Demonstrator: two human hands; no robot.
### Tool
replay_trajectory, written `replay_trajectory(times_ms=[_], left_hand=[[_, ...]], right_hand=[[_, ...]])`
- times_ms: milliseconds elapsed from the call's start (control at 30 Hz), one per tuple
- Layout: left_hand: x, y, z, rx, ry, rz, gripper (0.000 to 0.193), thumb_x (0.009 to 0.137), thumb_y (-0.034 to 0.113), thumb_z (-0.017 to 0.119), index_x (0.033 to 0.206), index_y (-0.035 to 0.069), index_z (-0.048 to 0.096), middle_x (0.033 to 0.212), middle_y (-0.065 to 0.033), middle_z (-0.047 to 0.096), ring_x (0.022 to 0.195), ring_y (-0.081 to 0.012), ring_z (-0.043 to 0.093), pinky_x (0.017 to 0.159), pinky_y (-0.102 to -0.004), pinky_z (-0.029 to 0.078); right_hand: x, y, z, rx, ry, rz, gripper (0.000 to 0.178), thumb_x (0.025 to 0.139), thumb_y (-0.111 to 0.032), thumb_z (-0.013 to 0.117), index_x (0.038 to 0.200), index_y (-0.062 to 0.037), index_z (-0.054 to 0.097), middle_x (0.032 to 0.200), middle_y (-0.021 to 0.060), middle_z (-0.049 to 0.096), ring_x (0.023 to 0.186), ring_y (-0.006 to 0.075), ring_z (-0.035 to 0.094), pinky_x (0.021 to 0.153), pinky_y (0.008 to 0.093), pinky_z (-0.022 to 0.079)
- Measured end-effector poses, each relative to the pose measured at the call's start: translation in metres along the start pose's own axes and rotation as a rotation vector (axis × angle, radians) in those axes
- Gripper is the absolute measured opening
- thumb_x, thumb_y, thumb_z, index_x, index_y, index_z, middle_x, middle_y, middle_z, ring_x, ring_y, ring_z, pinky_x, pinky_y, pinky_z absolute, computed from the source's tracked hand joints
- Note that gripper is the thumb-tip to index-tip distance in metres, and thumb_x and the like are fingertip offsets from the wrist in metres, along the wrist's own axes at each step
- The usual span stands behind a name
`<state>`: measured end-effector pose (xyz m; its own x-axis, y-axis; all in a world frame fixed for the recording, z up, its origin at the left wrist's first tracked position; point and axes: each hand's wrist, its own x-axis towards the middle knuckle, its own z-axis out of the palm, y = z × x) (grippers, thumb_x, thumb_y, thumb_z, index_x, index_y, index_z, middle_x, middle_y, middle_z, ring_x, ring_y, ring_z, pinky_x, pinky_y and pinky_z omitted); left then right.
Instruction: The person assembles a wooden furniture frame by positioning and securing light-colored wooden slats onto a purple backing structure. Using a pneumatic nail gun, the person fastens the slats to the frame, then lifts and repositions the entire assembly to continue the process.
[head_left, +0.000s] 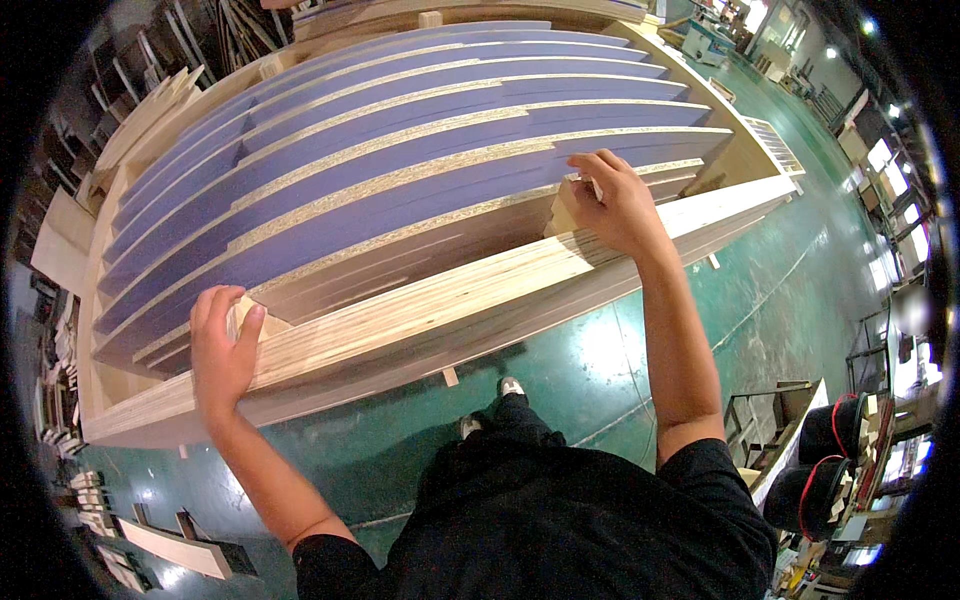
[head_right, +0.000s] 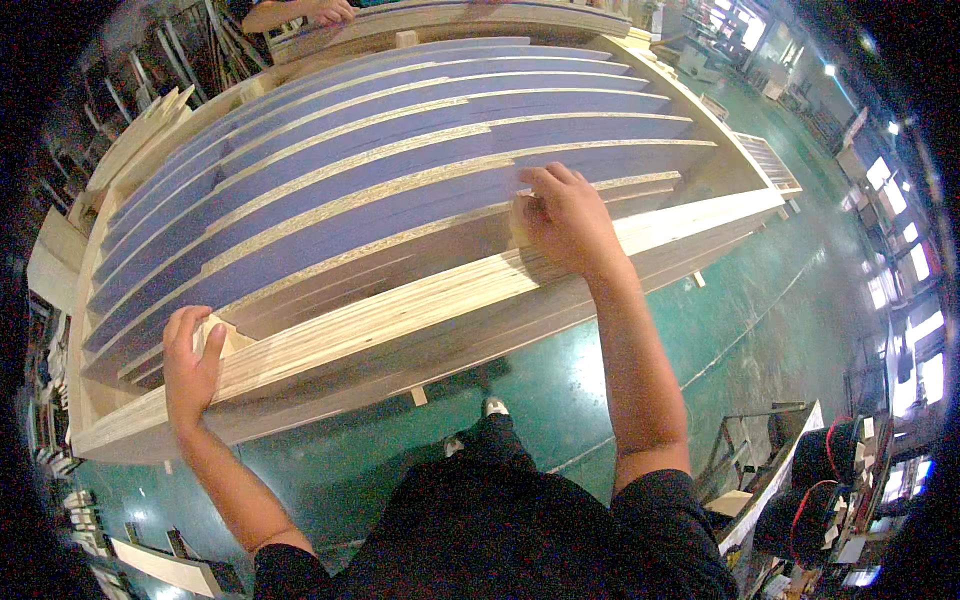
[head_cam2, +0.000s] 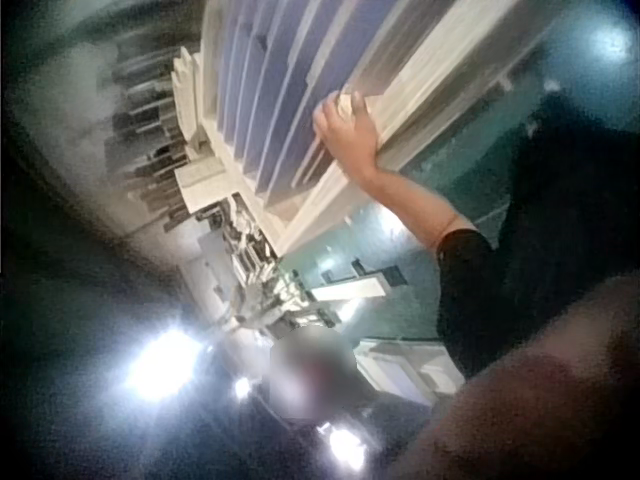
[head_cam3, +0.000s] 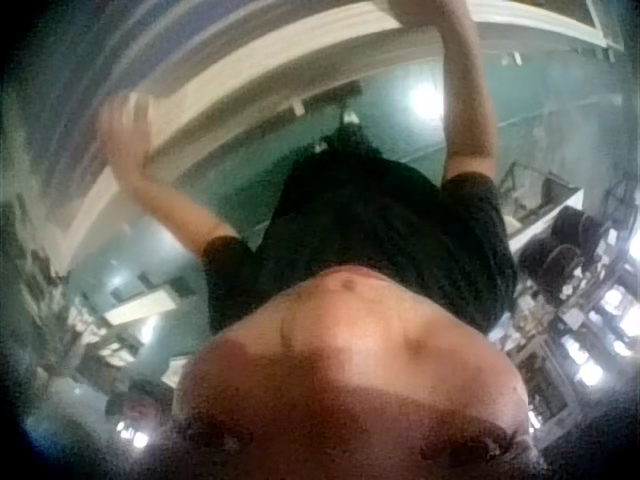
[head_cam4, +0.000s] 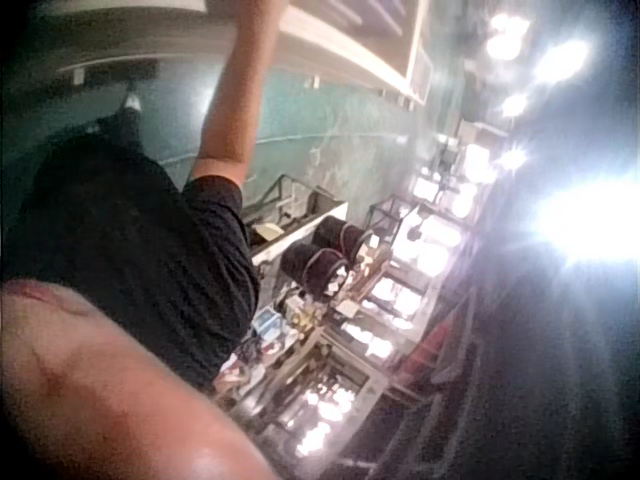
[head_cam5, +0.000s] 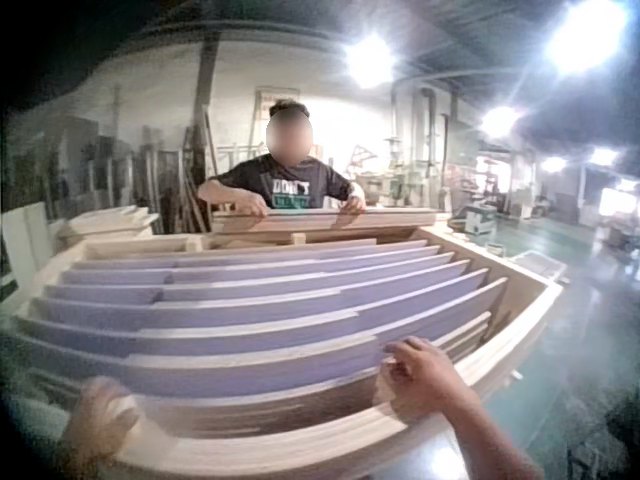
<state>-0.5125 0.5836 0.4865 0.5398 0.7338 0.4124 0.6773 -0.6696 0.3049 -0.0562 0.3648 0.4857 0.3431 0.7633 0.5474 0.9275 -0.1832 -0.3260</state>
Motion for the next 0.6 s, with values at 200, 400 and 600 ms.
replay_trajectory(times_ms=[200,400,600], left_hand=[[0.0007,0.0028,-0.0022,0.004,-0.013,-0.016,0.031,0.092,0.024,0.069,0.115,0.004,0.065,0.121,-0.0149,0.061,0.119,-0.0353,0.054,0.104,-0.0433,0.042],[-0.0003,0.0031,-0.0014,-0.008,-0.007,-0.014,0.031,0.093,0.026,0.066,0.116,0.004,0.064,0.121,-0.0151,0.060,0.120,-0.0343,0.055,0.106,-0.0422,0.041],[0.0015,0.0051,-0.0007,-0.007,0.016,-0.001,0.032,0.091,0.026,0.071,0.114,0.004,0.065,0.119,-0.0134,0.063,0.117,-0.0352,0.056,0.101,-0.0437,0.043]], right_hand=[[0.0013,0.0002,0.0000,0.050,-0.015,0.036,0.027,0.088,-0.014,0.065,0.114,-0.0046,0.066,0.103,0.0164,0.066,0.098,0.0387,0.064,0.083,0.0464,0.053],[0.0005,-0.0045,-0.0038,0.037,-0.050,0.057,0.028,0.089,-0.016,0.066,0.115,-0.0044,0.066,0.104,0.0166,0.067,0.099,0.0377,0.066,0.082,0.0447,0.054],[-0.0023,0.0033,0.0001,-0.067,-0.054,0.000,0.034,0.090,-0.020,0.067,0.121,-0.0066,0.064,0.114,0.0169,0.065,0.109,0.0381,0.062,0.093,0.0471,0.050]])
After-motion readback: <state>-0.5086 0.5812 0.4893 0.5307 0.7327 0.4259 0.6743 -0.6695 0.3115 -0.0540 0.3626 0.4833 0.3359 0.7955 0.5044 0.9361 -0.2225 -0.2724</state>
